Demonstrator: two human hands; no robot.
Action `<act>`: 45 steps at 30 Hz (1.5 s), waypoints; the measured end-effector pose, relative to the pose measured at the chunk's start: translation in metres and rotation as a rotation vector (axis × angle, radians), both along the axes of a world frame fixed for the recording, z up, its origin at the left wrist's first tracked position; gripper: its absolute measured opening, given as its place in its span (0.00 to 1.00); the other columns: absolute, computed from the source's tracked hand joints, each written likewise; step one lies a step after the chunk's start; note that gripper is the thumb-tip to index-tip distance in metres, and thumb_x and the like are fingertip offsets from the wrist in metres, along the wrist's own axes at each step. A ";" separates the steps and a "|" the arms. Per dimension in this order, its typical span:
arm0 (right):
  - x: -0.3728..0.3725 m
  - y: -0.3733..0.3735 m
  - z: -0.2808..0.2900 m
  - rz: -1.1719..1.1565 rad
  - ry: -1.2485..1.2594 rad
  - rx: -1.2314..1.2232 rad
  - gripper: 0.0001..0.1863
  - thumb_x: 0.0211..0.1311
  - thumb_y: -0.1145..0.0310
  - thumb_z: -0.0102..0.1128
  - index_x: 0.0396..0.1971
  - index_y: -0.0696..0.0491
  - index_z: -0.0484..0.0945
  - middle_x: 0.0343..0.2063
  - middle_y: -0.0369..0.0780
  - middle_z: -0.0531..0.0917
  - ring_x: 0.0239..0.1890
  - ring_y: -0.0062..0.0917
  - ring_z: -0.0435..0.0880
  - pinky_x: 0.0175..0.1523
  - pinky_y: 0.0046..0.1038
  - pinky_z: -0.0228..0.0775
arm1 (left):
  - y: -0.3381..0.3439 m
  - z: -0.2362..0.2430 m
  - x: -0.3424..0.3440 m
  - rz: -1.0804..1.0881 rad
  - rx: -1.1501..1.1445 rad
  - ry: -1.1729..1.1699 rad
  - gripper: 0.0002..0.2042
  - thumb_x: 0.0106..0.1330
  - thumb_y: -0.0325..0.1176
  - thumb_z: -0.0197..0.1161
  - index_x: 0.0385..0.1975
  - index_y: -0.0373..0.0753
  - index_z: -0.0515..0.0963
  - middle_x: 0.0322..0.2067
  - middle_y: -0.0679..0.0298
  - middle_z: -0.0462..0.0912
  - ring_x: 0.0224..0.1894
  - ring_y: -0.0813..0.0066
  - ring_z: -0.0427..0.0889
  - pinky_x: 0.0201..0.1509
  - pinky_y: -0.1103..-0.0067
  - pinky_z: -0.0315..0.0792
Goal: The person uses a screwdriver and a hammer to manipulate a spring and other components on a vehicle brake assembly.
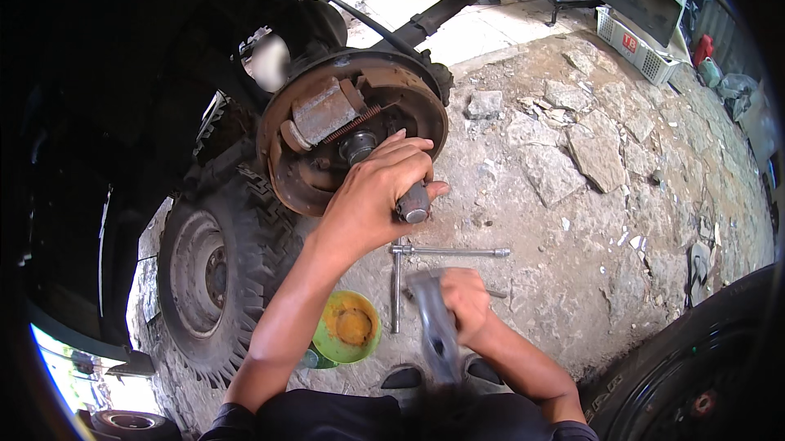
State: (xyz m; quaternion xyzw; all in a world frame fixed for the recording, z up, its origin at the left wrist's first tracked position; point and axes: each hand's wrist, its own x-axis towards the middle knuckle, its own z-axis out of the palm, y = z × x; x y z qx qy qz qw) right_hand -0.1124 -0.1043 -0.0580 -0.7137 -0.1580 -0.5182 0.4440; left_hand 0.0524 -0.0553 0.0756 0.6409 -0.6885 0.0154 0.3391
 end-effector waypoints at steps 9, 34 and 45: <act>0.005 0.017 0.000 0.029 -0.083 0.199 0.24 0.65 0.55 0.60 0.19 0.60 0.73 0.10 0.37 0.71 0.11 0.24 0.72 0.19 0.25 0.65 | 0.001 -0.003 0.004 0.039 0.042 -0.007 0.13 0.56 0.28 0.70 0.27 0.31 0.70 0.32 0.51 0.76 0.47 0.51 0.80 0.66 0.58 0.65; -0.026 0.004 -0.046 -0.059 0.112 0.118 0.30 0.45 0.82 0.51 0.54 0.63 0.62 0.20 0.41 0.81 0.18 0.31 0.81 0.24 0.30 0.73 | -0.005 -0.014 -0.004 0.009 0.003 -0.102 0.10 0.57 0.28 0.69 0.28 0.33 0.72 0.32 0.55 0.75 0.44 0.52 0.79 0.65 0.57 0.66; -0.027 0.008 -0.046 -0.046 0.151 0.201 0.19 0.52 0.80 0.50 0.46 0.64 0.64 0.20 0.41 0.80 0.17 0.30 0.80 0.23 0.29 0.73 | -0.003 -0.011 -0.008 0.022 0.020 -0.132 0.10 0.53 0.25 0.69 0.29 0.34 0.73 0.32 0.55 0.75 0.44 0.53 0.79 0.66 0.58 0.66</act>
